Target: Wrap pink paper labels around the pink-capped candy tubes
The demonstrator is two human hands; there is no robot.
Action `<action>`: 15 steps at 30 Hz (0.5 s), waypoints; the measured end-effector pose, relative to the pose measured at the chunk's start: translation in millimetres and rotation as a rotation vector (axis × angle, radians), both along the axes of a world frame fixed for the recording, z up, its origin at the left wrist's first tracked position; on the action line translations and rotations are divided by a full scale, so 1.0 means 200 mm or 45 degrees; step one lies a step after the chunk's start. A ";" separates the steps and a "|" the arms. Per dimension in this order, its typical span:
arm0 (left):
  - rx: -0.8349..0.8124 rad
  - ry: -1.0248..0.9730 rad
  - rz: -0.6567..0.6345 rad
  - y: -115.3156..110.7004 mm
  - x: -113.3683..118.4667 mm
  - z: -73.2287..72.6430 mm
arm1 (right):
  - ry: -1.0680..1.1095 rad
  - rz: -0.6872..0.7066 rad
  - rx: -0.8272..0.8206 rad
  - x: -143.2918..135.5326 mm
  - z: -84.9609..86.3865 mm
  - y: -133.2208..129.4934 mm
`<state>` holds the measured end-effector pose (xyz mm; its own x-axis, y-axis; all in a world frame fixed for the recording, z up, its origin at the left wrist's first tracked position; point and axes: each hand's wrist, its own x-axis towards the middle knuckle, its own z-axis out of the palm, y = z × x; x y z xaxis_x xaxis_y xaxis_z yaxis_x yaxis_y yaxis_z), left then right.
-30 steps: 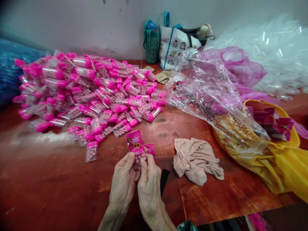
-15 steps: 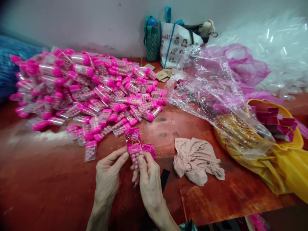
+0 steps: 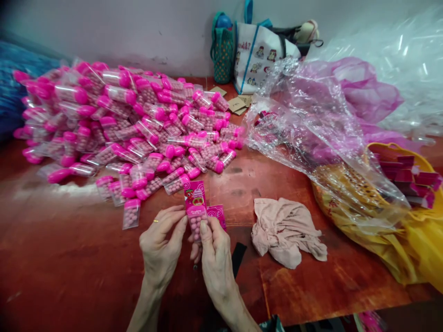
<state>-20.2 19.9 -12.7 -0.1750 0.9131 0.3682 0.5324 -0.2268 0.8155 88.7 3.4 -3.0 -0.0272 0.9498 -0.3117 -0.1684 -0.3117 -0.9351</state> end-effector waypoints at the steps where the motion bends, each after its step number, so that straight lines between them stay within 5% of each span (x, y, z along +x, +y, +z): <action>1: 0.017 0.025 -0.001 0.00 0.00 0.00 | 0.004 0.003 0.002 0.00 0.00 0.00; 15: 0.049 0.152 -0.076 0.02 0.01 0.01 | 0.222 -0.076 -0.044 -0.03 -0.02 -0.01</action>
<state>-18.1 23.8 -11.6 -0.0737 0.9054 0.4181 0.6101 -0.2907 0.7371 82.6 0.8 -7.7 -0.0280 0.9400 -0.3400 -0.3461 -0.3282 -0.8789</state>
